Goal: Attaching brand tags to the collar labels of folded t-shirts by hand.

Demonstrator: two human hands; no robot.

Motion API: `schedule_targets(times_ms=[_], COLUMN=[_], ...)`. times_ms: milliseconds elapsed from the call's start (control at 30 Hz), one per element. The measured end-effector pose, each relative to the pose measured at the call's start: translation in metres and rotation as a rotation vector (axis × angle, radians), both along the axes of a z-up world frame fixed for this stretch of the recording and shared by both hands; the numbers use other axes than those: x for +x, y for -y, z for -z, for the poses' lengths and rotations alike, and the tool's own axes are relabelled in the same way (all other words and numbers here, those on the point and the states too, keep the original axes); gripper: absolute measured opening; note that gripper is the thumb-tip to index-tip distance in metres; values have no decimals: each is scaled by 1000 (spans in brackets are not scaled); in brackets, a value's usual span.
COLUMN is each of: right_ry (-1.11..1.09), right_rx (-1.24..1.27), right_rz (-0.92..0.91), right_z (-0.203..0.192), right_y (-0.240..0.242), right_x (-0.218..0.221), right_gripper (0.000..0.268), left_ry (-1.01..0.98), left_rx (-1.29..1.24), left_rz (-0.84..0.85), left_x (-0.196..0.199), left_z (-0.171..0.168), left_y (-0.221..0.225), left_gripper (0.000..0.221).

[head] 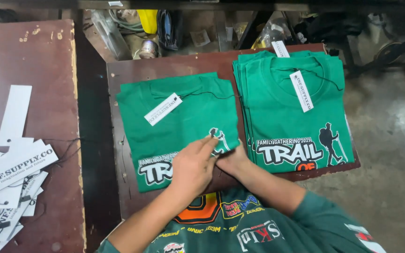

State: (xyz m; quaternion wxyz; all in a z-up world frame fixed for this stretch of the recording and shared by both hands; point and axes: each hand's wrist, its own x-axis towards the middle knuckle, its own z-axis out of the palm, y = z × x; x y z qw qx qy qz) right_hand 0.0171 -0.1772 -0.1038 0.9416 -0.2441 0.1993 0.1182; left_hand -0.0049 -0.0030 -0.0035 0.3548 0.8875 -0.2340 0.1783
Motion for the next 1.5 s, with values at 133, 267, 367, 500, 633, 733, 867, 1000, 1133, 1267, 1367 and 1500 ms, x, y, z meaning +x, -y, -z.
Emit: schedule_targets(times_ms=[133, 267, 367, 500, 633, 733, 867, 1000, 1133, 1267, 1367, 1500], right_ry=[-3, -3, 108, 214, 321, 293, 150, 160, 180, 224, 230, 135], right_rx=[-123, -317, -377, -601, -799, -898, -1007, -1072, -1101, -1155, -1213, -1322], right_rz=[28, 71, 74, 130, 18, -14, -35, -51, -109, -90, -86, -181], right_z=[-43, -82, -22, -77, -75, -70, -73, -62, -57, -42, -48, -75], right_y=[4, 20, 45, 4, 12, 16, 5, 14, 17, 23, 23, 12], right_x=[6, 11, 16, -14, -14, -4, 5, 20, 29, 39, 38, 39], right_gripper=[63, 63, 47, 71, 84, 78, 87, 94, 91, 88, 87, 83], left_ry=[21, -17, -114, -260, -152, -57, -33, -52, -61, -91, -126, -217], left_rx=[48, 38, -26, -189, -112, 5, 71, 44, 52, 220, 357, 545], left_rz=[65, 182, 178, 124, 113, 178, 245, 266, 278, 255, 167, 58], left_x=[-13, -24, -36, -31, -34, -41, -45, -44, -45, -37, -42, -58], left_z=[11, 27, 18, 15, 10, 21, 32, 28, 35, 26, 25, 47], left_y=[-3, -22, -29, -37, -31, -25, -23, -24, -25, -45, -74, -105], left_gripper=[44, 45, 43, 40, 43, 49, 53, 50, 50, 76, 77, 75])
